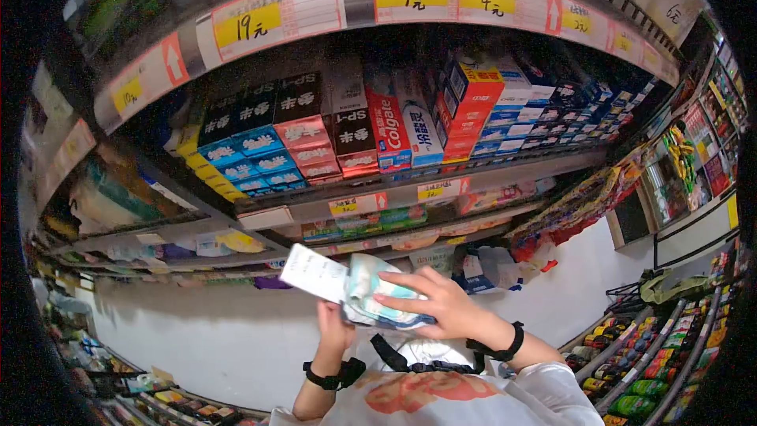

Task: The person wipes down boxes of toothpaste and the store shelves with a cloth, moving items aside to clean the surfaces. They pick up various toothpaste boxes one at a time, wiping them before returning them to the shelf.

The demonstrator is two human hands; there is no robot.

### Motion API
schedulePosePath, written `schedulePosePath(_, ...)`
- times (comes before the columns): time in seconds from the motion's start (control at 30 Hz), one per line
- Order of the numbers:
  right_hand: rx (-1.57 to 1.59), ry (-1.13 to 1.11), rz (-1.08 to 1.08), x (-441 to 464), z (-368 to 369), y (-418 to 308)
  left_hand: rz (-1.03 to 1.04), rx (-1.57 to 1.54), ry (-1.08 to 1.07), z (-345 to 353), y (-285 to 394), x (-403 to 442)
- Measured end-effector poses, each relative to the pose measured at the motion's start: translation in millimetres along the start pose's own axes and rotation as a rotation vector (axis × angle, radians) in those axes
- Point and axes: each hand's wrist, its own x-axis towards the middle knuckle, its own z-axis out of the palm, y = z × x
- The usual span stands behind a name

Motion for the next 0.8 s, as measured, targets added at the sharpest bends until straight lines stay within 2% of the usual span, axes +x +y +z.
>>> schedulePosePath(0.07,0.01,-0.019,0.075,-18,-4,3,0.324,0.138,-0.128,12,16,1)
schedulePosePath(0.2,0.479,0.126,0.23,-50,-8,21,0.314,0.22,-0.064,39,39,-4)
schedulePosePath(0.27,0.609,0.243,0.177,-56,-7,20,0.281,0.226,-0.049,69,48,-7)
schedulePosePath(0.33,0.651,0.28,0.109,-63,-6,21,0.216,0.289,-0.263,103,56,-5)
schedulePosePath(0.37,0.622,0.309,0.065,-63,-9,21,0.188,0.304,-0.188,103,51,1)
schedulePosePath(0.4,0.593,0.337,0.022,-63,-11,20,0.163,0.285,-0.315,133,58,2)
schedulePosePath(0.53,0.449,0.515,-0.047,-55,-19,20,0.159,0.27,-0.441,190,60,12)
schedulePosePath(0.57,0.4,0.54,-0.04,-50,-21,21,0.12,0.32,-0.35,193,59,13)
schedulePosePath(0.6,0.352,0.567,-0.031,-45,-23,22,0.023,0.236,-0.338,199,59,15)
schedulePosePath(0.67,0.365,0.641,0.021,-27,-30,21,-0.008,0.244,-0.235,210,57,23)
schedulePosePath(0.7,0.357,0.67,0.053,-18,-36,21,-0.078,0.132,-0.218,217,57,28)
schedulePosePath(0.8,0.297,0.764,0.132,12,-52,22,-0.085,0.071,-0.234,231,62,41)
